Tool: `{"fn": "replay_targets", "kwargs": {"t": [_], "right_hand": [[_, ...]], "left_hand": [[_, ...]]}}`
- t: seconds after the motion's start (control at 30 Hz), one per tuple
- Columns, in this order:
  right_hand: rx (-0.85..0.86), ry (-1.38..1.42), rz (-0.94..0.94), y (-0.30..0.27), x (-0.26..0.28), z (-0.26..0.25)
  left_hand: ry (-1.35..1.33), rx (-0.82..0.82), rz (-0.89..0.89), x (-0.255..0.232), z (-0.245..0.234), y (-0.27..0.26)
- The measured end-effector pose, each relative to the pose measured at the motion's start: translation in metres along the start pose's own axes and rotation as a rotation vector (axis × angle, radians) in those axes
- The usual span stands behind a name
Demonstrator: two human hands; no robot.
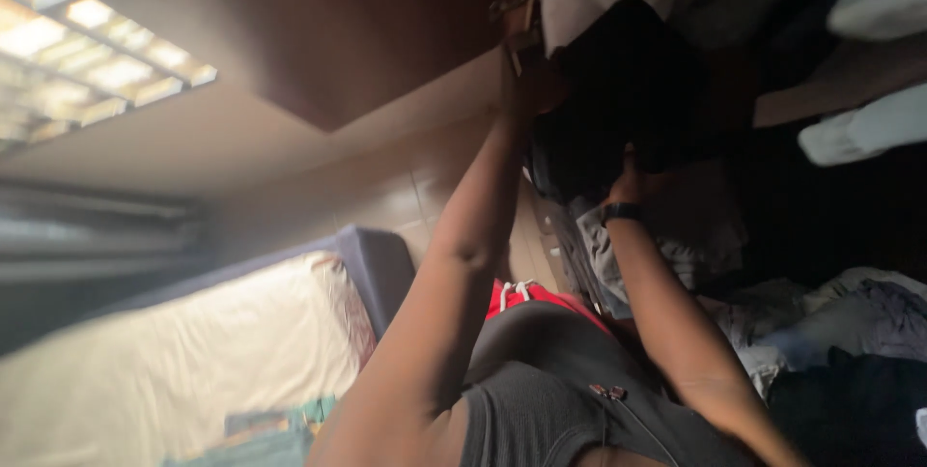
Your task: The person opens a wardrobe door and puts folded clothes from the bed into the wardrobe by hand.
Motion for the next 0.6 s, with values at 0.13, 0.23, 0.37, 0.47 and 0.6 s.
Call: {"fn": "replay_targets", "kwargs": {"t": [0.13, 0.23, 0.37, 0.47, 0.6], "right_hand": [[-0.021, 0.076, 0.224, 0.042, -0.034, 0.017], [-0.015, -0.778, -0.122, 0.055, -0.032, 0.018], [-0.073, -1.18, -0.581, 0.019, -0.005, 0.044], [-0.021, -1.173, -0.727, -0.039, 0.027, 0.054], [0.12, -1.31, -0.957, -0.091, 0.074, 0.067]], "left_hand": [[0.163, 0.017, 0.114, -0.046, 0.03, 0.042], [0.277, 0.105, 0.393, -0.052, 0.088, 0.04], [0.454, 0.056, 0.465, -0.032, 0.146, -0.005], [0.293, 0.025, 0.416, -0.017, 0.151, -0.015], [-0.013, -0.241, 0.353, -0.012, 0.136, -0.048]]}}
Point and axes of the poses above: each hand's wrist, its own y-axis towards the middle knuckle, its own z-axis out of the palm, x = y × z, the point moved 6 cm from there along y, towards the middle knuckle, and after that the axes turned 5 degrees about -x, right-handed, at the moved point
